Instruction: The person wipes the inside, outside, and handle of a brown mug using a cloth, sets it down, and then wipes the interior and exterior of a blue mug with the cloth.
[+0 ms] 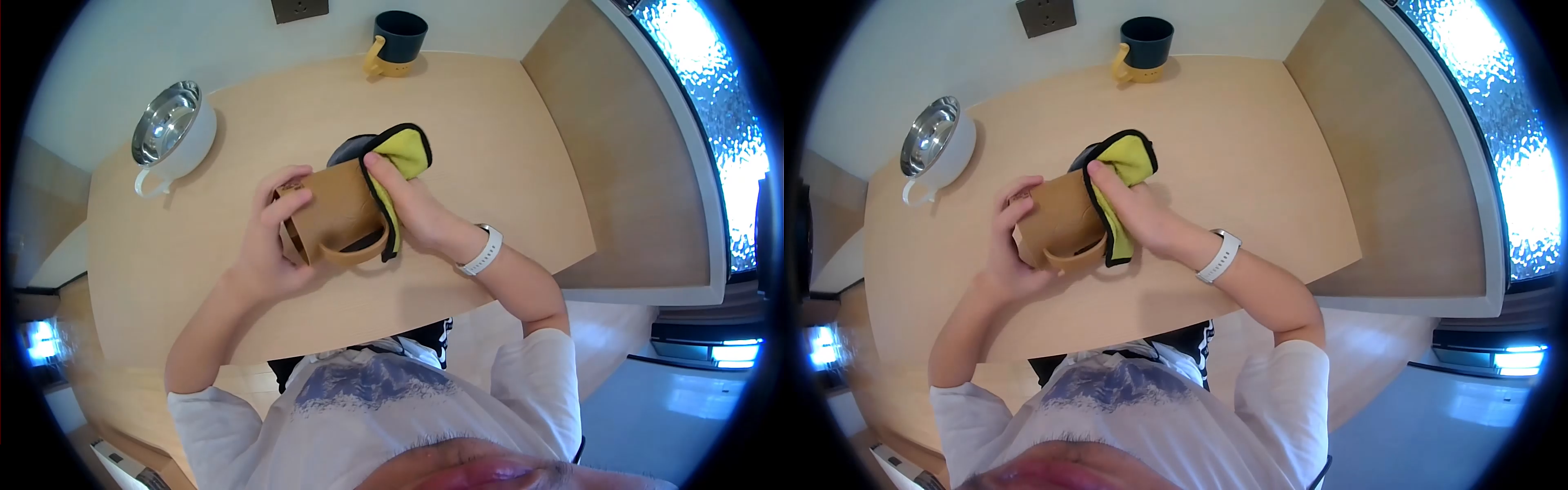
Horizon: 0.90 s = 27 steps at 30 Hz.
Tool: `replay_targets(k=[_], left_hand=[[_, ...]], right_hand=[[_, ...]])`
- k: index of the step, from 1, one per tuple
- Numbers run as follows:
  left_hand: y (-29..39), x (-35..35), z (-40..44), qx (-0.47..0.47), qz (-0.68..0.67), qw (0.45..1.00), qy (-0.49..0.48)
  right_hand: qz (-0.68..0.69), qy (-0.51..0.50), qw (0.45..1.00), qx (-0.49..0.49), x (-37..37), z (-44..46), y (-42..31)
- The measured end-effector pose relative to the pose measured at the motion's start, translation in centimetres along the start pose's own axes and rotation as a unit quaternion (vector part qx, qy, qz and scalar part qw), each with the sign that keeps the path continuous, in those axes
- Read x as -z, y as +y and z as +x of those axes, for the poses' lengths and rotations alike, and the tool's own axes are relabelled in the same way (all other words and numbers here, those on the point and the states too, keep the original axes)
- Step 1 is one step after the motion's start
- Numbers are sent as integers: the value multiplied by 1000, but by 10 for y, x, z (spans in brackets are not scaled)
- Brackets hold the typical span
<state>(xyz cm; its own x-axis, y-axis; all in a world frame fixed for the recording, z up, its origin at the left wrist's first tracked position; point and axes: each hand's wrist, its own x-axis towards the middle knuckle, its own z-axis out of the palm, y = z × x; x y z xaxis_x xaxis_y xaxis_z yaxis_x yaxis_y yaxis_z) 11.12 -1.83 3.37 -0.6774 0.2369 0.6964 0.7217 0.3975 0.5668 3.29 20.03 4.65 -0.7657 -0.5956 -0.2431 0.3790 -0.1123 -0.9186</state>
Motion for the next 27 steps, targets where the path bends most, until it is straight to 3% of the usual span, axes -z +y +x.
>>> replay_targets(k=[5, 7, 8, 10, 11, 12, 14, 16, 17, 19, 22, 27], left_hand=[[-4, 11, -1, 7, 39, 998, -37], [1, 10, 2, 47, 9, 999, 1], [5, 9, 2, 49, 12, 999, 2], [14, 6, -2, 123, -8, 992, 18], [17, 3, -4, 125, -7, 992, 18], [20, 0, -6, 252, -150, 956, 28], [21, -1, -7, 365, -288, 884, 43], [23, 4, -6, 484, -487, 727, 10], [23, 7, -5, 484, -487, 727, 11], [21, 12, -2, 494, -489, 713, -87], [18, 14, -7, 504, -512, 687, -107], [18, -5, -17, 504, -525, 684, -54]], right_hand=[[19, 2, 1000, -4, -8, -7, -7], [-42, 49, 993, 99, -14, -11, 4], [-41, 45, 993, 98, -14, -14, 9], [-173, 20, 952, 253, -10, -20, 16], [-219, 7, 943, 251, -6, -20, 13], [-265, -7, 931, 249, -3, -22, 9], [-342, -4, 859, 381, -5, -18, 0], [-446, 15, 744, 498, -3, -15, -11], [-443, 13, 751, 490, 4, -11, -5], [-439, 14, 759, 481, 10, -13, -5], [-479, 5, 765, 430, 12, -19, -12], [-475, 3, 709, 521, 21, 2, -8]])
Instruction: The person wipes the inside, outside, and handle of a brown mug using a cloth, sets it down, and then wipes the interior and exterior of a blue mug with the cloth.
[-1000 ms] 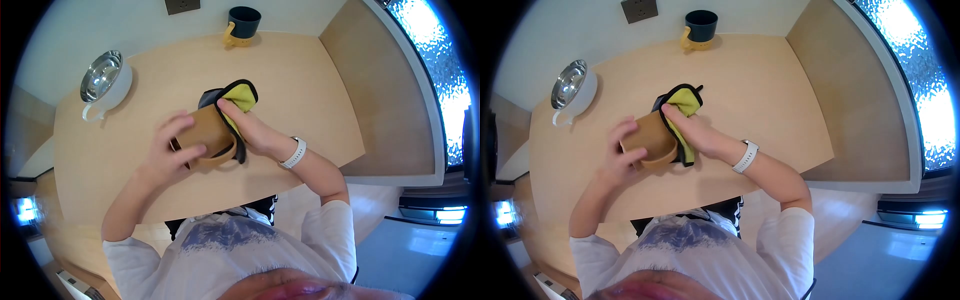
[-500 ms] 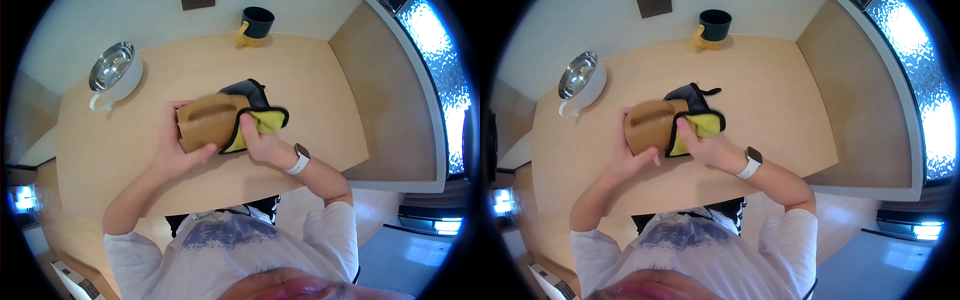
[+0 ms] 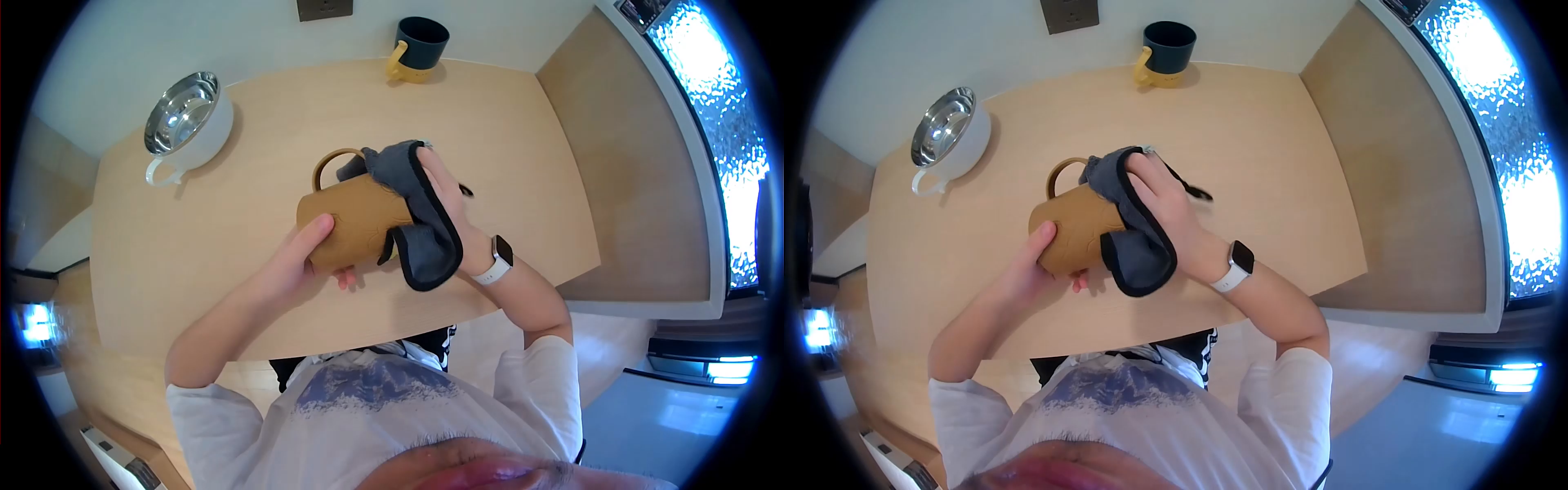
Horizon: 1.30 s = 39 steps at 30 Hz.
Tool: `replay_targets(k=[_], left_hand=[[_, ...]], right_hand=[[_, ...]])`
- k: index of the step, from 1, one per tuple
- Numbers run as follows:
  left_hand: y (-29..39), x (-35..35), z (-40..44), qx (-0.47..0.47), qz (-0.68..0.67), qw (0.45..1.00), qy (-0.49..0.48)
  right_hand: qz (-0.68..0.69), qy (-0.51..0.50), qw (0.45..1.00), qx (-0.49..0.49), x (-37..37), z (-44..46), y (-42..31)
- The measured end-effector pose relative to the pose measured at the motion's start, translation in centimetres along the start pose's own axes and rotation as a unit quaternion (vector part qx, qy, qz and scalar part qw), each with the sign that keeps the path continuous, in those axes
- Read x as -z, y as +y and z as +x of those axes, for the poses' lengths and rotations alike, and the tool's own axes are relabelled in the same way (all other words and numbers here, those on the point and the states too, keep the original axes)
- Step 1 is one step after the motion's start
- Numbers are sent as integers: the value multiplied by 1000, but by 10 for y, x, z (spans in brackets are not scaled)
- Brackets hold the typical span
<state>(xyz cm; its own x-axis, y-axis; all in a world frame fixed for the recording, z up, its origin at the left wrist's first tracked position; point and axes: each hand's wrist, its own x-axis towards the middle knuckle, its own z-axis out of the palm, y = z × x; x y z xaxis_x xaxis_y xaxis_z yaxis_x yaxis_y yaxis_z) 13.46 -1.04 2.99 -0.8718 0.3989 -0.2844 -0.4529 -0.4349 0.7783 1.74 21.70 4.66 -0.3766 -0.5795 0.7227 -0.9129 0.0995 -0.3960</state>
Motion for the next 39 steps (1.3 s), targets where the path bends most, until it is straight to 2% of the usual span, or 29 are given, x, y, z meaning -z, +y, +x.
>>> replay_targets(k=[1, 3, 5, 7, 8, 9, 10, 11, 12, 13, 14, 15, 16, 17, 19, 22, 23, 25, 27, 29, 31, 32, 35, 37, 38, 39], left_hand=[[-3, 0, 1, -18, -38, 999, -13], [-2, -2, 0, -34, -15, 999, -18], [-3, -5, 2, -50, 7, 998, -21], [-9, -9, 6, -251, 151, 954, 64], [-8, -9, 5, -251, 152, 954, 63], [-5, -10, 5, -291, 208, 931, 75], [-2, -10, 4, -331, 263, 902, 86], [0, -3, 7, -331, 264, 902, 84], [4, 6, 9, -401, 391, 824, 83], [6, 11, 11, -459, 508, 725, 79], [7, 13, 11, -459, 507, 725, 77], [11, 12, 9, -482, 552, 676, 82], [14, 11, 9, -503, 593, 623, 86], [16, 12, 9, -503, 594, 623, 84], [21, 12, 12, -579, 650, 486, 83], [23, 15, 15, -584, 662, 462, 87], [22, 14, 14, -584, 662, 462, 87], [20, 13, 10, -545, 639, 536, 89], [16, 16, 12, -545, 626, 550, 89], [16, 16, 13, -546, 614, 563, 91], [15, 11, 13, -533, 573, 615, 96], [15, 11, 14, -533, 573, 615, 95], [14, 9, 15, -524, 548, 647, 85], [9, 8, 14, -500, 511, 694, 85], [8, 9, 13, -500, 511, 694, 85], [7, 11, 12, -473, 504, 718, 87]], right_hand=[[-2, 0, 1000, -1, -1, 0, -1], [101, -8, 990, -94, 1, 4, -6], [98, 3, 993, -71, 3, 7, -11], [96, 13, 994, -47, 2, 7, -16], [172, 18, 981, -92, -1, 7, -20], [246, 24, 959, -137, -3, 6, -23], [246, 25, 959, -138, -4, 6, -26], [222, 25, 964, -148, -4, 7, -28], [197, 24, 967, -158, -4, 7, -29], [196, 25, 967, -158, -6, 2, -30], [302, 7, 912, -277, -9, -6, -29], [399, -11, 831, -388, -10, -9, -28], [406, -75, 813, -410, -6, -10, -25], [406, -73, 813, -411, -7, -9, -25], [463, -44, 753, -465, -10, -4, -26], [441, -29, 756, -483, -12, -4, -25], [428, -16, 762, -486, -13, -4, -26], [427, 0, 773, -469, -17, -4, -30], [426, 16, 784, -450, -19, -6, -31], [400, 10, 820, -409, -22, -11, -29], [397, 20, 833, -385, -23, -9, -31], [394, 32, 845, -361, -23, -9, -32], [364, 40, 842, -396, -25, -14, -34], [357, 37, 840, -406, -25, -17, -33], [350, 33, 838, -418, -24, -18, -32], [350, 33, 838, -417, -20, -14, -35]])
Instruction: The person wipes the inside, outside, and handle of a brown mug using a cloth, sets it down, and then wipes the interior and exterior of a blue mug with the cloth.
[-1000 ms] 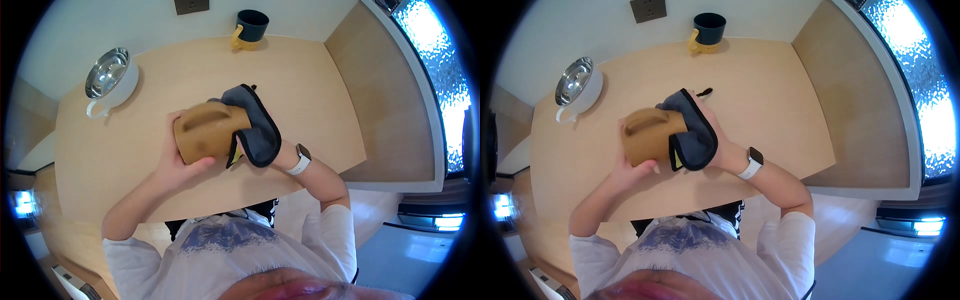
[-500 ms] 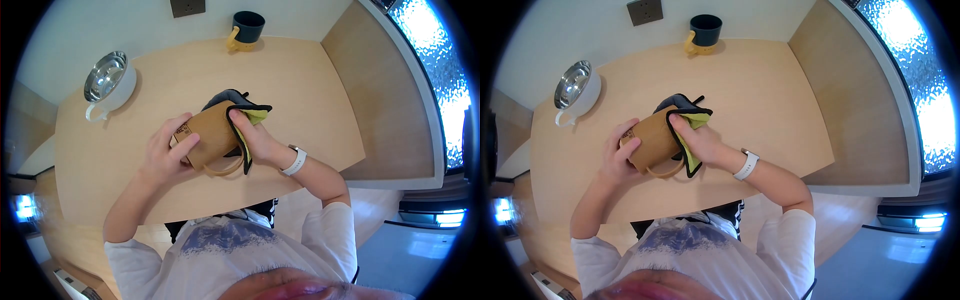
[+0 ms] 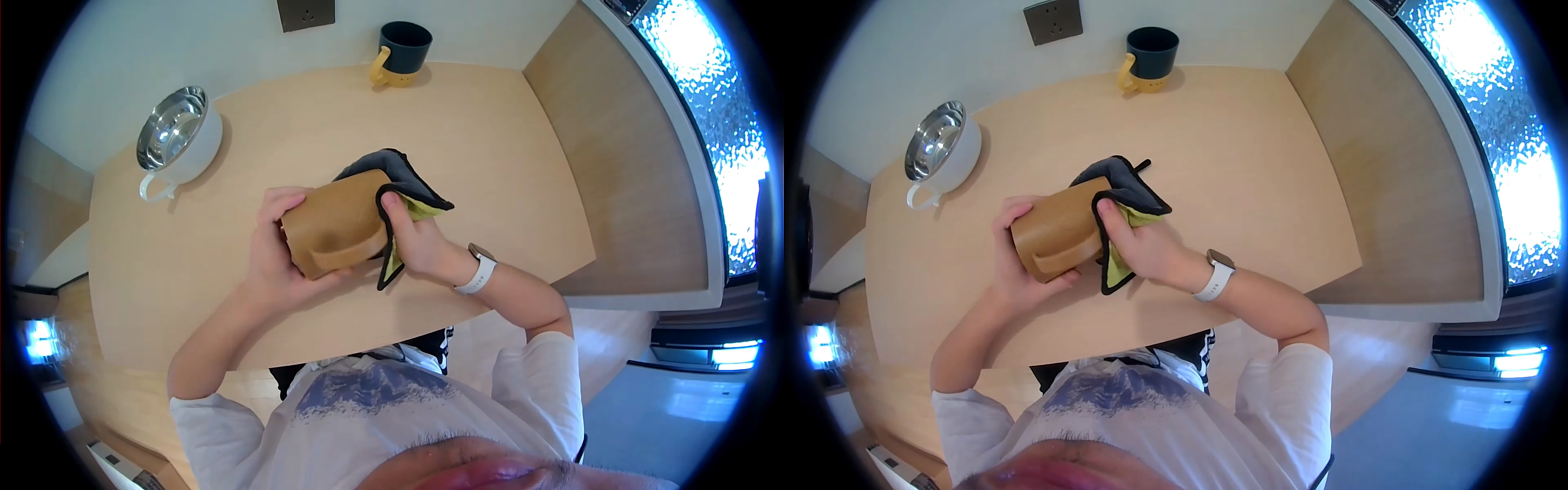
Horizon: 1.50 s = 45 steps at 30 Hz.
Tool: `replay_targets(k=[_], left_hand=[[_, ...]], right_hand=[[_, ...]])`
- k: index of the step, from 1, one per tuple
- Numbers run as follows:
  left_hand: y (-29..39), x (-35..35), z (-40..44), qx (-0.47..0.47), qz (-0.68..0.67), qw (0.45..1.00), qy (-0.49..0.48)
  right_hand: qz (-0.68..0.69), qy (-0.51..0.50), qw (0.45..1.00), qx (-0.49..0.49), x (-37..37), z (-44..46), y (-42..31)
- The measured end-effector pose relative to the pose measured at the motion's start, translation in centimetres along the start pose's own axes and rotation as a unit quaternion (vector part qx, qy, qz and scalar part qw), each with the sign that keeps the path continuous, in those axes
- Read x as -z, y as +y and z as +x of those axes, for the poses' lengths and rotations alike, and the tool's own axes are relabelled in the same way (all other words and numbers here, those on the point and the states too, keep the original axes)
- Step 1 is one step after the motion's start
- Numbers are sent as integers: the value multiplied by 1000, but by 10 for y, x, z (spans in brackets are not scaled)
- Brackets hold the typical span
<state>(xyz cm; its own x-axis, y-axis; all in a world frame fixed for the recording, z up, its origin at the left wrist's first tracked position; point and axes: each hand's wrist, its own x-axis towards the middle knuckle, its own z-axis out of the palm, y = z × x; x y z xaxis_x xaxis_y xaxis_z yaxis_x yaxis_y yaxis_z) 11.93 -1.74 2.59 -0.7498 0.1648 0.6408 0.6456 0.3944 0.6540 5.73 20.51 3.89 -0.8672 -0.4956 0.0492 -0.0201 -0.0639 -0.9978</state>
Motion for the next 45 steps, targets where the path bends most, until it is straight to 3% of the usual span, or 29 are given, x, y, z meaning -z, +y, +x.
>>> replay_targets(k=[2, 4, 5, 7, 14, 17, 18, 20, 22, 23, 25, 26, 28, 32, 34, 38, 40, 45], left_hand=[[4, 0, -4, 32, -15, 999, -13], [15, -4, -5, 168, -150, 974, 5], [18, -4, -4, 168, -150, 974, 5], [24, -4, -1, 286, -284, 915, 11], [31, 5, 9, 381, -324, 866, -16], [29, 1, 7, 395, -326, 859, -13], [28, -4, 5, 362, -325, 874, 8], [22, -10, -2, 327, -323, 888, 30], [13, -10, -9, 249, -215, 944, 0], [9, -10, -9, 248, -215, 945, 0], [1, -7, -6, 61, -50, 997, -10], [-2, -6, -4, 61, -49, 997, -10], [-6, -2, -2, -49, 69, 996, -10], [-9, 5, 4, -123, 134, 983, -16], [-11, 7, 6, -203, 207, 957, -7], [-9, 8, 9, -230, 229, 946, -3], [-4, 5, 6, -151, 197, 969, -4], [-4, 2, 6, -131, 172, 976, 11]], right_hand=[[-62, -13, 993, 99, -2, -1, -15], [-81, -26, 981, 176, 2, 8, -15], [-119, -47, 962, 242, 4, 13, -17], [-171, -63, 922, 343, 4, 17, -16], [-196, -54, 925, 320, 5, 17, -9], [-19, -26, 993, 117, -2, 13, 4], [-19, -25, 993, 116, -3, 11, 8], [79, -12, 997, -25, -3, 9, 13], [60, -6, 997, -55, 1, 9, 17], [42, 2, 995, -85, 3, 9, 18], [31, -14, 996, -82, 7, 11, 12], [21, -30, 996, -78, 7, 12, 10], [45, -35, 995, -85, 5, 10, 8], [65, -20, 993, -93, -1, 10, 0], [75, -17, 990, -116, 0, 11, 0], [85, -3, 989, -124, -2, 12, 0], [63, 0, 993, -95, -4, 10, 1], [18, 6, 999, -38, -4, 8, 5]])
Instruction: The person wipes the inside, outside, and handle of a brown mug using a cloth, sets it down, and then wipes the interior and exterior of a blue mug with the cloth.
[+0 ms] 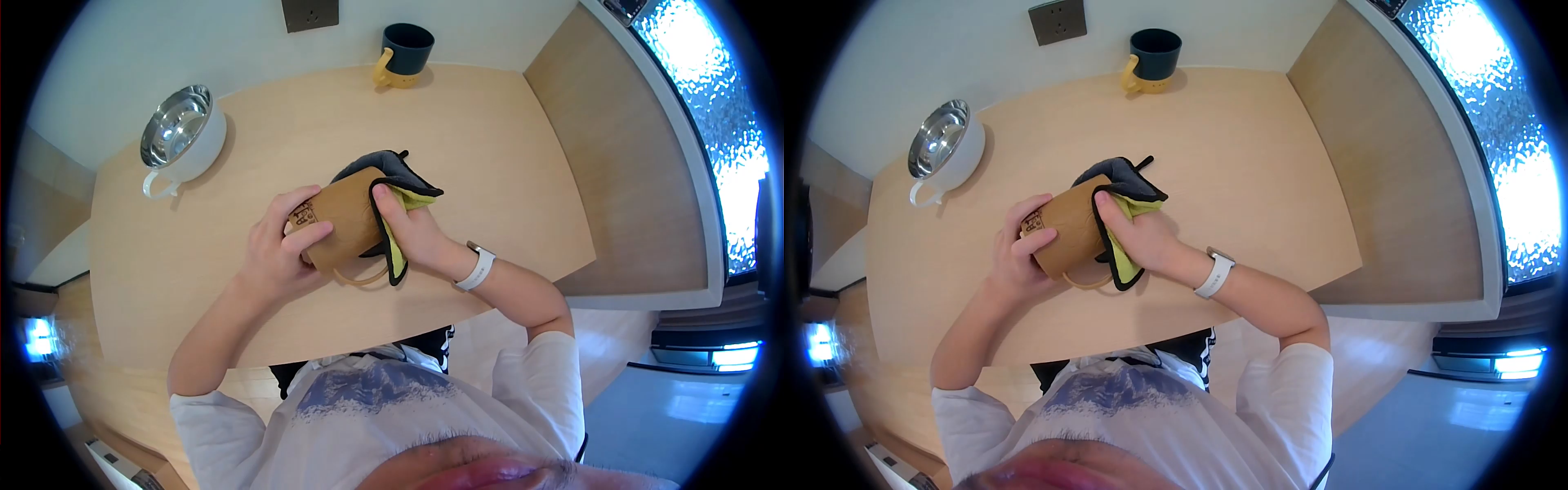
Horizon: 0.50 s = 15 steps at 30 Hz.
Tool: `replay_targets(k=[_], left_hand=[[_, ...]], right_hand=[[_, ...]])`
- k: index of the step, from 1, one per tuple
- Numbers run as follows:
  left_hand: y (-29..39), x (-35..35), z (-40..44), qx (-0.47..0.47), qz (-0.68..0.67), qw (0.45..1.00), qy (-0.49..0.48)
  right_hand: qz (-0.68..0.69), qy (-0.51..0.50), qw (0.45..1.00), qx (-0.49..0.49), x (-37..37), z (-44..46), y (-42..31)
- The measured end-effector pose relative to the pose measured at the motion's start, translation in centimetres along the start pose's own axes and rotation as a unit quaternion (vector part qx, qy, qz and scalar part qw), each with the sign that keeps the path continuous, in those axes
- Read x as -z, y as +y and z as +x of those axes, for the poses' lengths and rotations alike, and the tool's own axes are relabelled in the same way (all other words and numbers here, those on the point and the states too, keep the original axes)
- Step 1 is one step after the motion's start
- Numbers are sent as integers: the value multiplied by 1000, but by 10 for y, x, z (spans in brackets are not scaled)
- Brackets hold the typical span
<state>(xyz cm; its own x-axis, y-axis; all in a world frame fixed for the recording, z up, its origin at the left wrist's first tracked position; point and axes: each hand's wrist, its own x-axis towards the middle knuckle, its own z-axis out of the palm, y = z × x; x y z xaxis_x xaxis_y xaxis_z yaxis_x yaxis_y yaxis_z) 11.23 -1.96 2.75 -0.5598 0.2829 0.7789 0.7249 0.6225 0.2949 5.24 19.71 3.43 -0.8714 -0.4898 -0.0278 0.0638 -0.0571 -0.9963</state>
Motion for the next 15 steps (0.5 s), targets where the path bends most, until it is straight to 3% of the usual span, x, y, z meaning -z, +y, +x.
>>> replay_targets(k=[6, 8, 9, 13, 14, 15], left_hand=[[4, 3, 1, 41, -32, 999, -10], [7, 0, 4, 58, -59, 997, -4], [9, -3, 4, 93, -107, 990, 4], [13, -1, -5, 208, -197, 958, -29], [16, -1, -7, 207, -197, 958, -30], [20, -2, -7, 283, -292, 914, -18]], right_hand=[[-14, 2, 999, 29, 0, -2, 2], [-34, -3, 991, 129, -3, -1, -3], [-41, -5, 986, 161, -3, -1, -4], [0, 11, 991, 134, -2, -2, -4], [-81, -1, 971, 225, 2, -1, -2], [-124, -22, 945, 301, 3, 4, -8]])
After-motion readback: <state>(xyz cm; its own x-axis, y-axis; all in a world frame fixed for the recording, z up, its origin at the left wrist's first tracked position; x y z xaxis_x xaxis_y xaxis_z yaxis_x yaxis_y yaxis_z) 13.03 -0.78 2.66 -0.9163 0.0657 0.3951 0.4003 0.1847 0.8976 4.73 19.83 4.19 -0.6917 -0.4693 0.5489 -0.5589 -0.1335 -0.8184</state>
